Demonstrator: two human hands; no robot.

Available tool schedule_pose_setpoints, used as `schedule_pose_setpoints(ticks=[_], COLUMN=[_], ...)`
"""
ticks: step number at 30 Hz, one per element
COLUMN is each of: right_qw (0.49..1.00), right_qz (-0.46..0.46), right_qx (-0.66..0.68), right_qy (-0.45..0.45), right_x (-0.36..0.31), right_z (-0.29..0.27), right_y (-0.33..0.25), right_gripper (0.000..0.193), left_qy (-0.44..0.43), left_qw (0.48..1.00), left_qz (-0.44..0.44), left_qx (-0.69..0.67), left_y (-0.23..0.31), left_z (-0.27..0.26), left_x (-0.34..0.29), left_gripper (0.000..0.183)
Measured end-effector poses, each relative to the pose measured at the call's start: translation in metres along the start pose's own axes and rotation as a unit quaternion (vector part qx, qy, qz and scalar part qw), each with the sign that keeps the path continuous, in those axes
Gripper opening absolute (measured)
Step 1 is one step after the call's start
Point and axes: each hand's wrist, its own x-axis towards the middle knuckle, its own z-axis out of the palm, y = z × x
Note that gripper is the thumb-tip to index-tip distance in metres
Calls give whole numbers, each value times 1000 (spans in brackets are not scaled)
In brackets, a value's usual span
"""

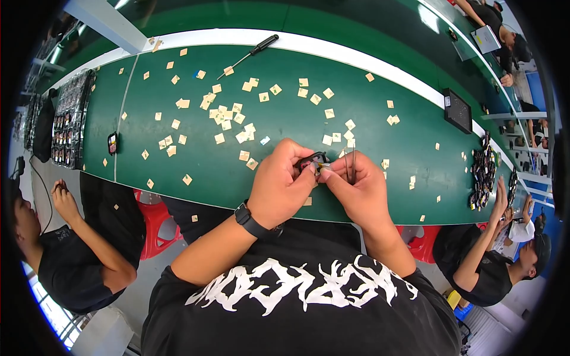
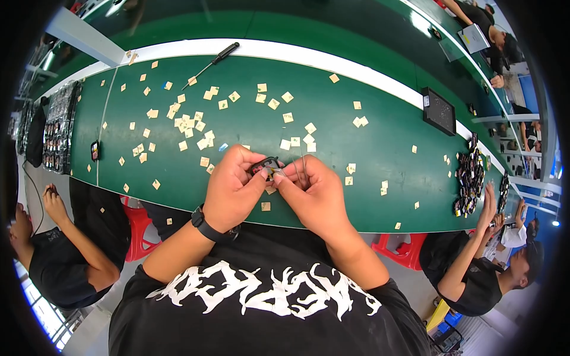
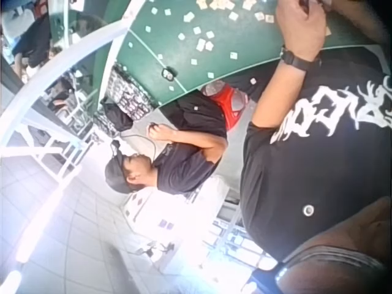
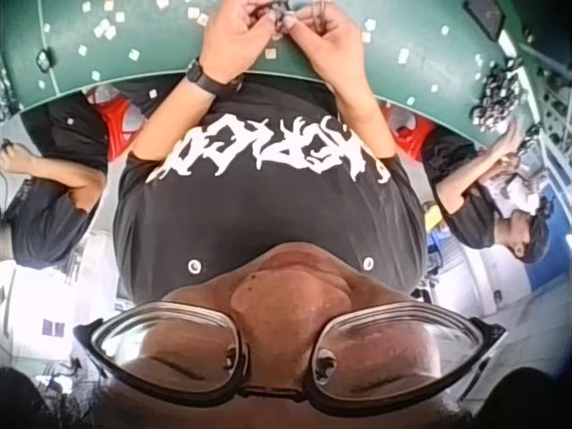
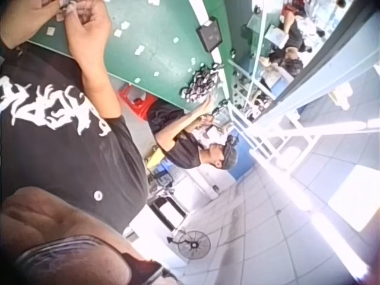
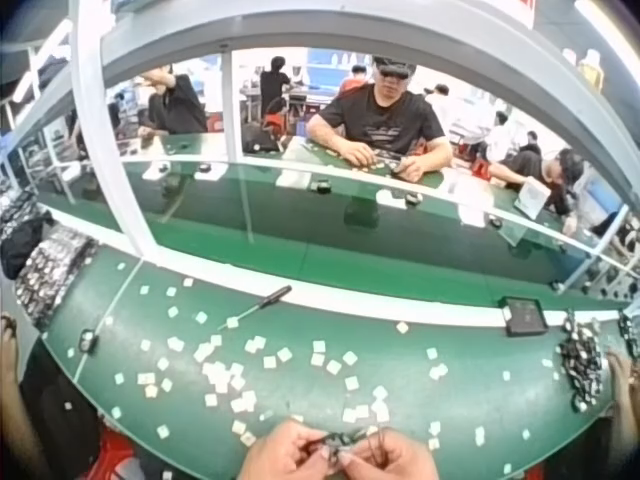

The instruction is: Assembling electronic smartwatch components by applying small adhesive pads and fitting parts into housings using tweezers.

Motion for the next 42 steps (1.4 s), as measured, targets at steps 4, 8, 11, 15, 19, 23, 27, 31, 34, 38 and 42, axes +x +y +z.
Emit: schedule_pose_setpoints(ticks=[4, 8, 11, 15, 19, 23, 27, 31, 34, 38, 42], right_qw=[1000, 999, 997, 996, 994, 999, 998, 997, 995, 997, 996], right_qz=[-6, -17, -40, -58, -64, 26, 10, -40, -73, -53, -20], right_qx=[-29, -47, -68, -63, -86, 26, 38, -31, -58, -53, -92], right_qy=[3, 11, -2, -25, -20, 26, 39, 50, 46, 34, 14], right_x=[3, 5, 7, 9, 7, 3, 3, 6, 7, 7, 9], right_z=[-6, -7, -10, -12, -8, -1, -2, -1, 2, 4, 2], right_y=[10, 9, 5, 5, 6, -4, -1, 4, 4, 4, -1], right_gripper=[11, 9, 9, 8, 9, 12, 11, 10, 10, 10, 11], left_qy=[-33, -60, -68, -73, -67, -43, -44, -42, -35, -32, -35], left_qw=[999, 996, 995, 994, 994, 995, 992, 992, 994, 997, 998], left_qz=[0, 1, 3, -6, -1, -14, -6, -12, -10, -12, 5], left_qx=[-22, -65, -77, -83, -86, -89, -122, -115, -99, -74, -57], left_y=[-2, -2, -3, -2, -3, 0, 2, 1, -2, -2, -3], left_z=[-4, -8, -10, -10, -10, -7, -6, -6, -6, -8, -8], left_x=[1, 1, 2, 1, 3, 3, 3, 4, 3, 3, 1], left_gripper=[18, 18, 17, 17, 19, 22, 21, 21, 21, 21, 22])
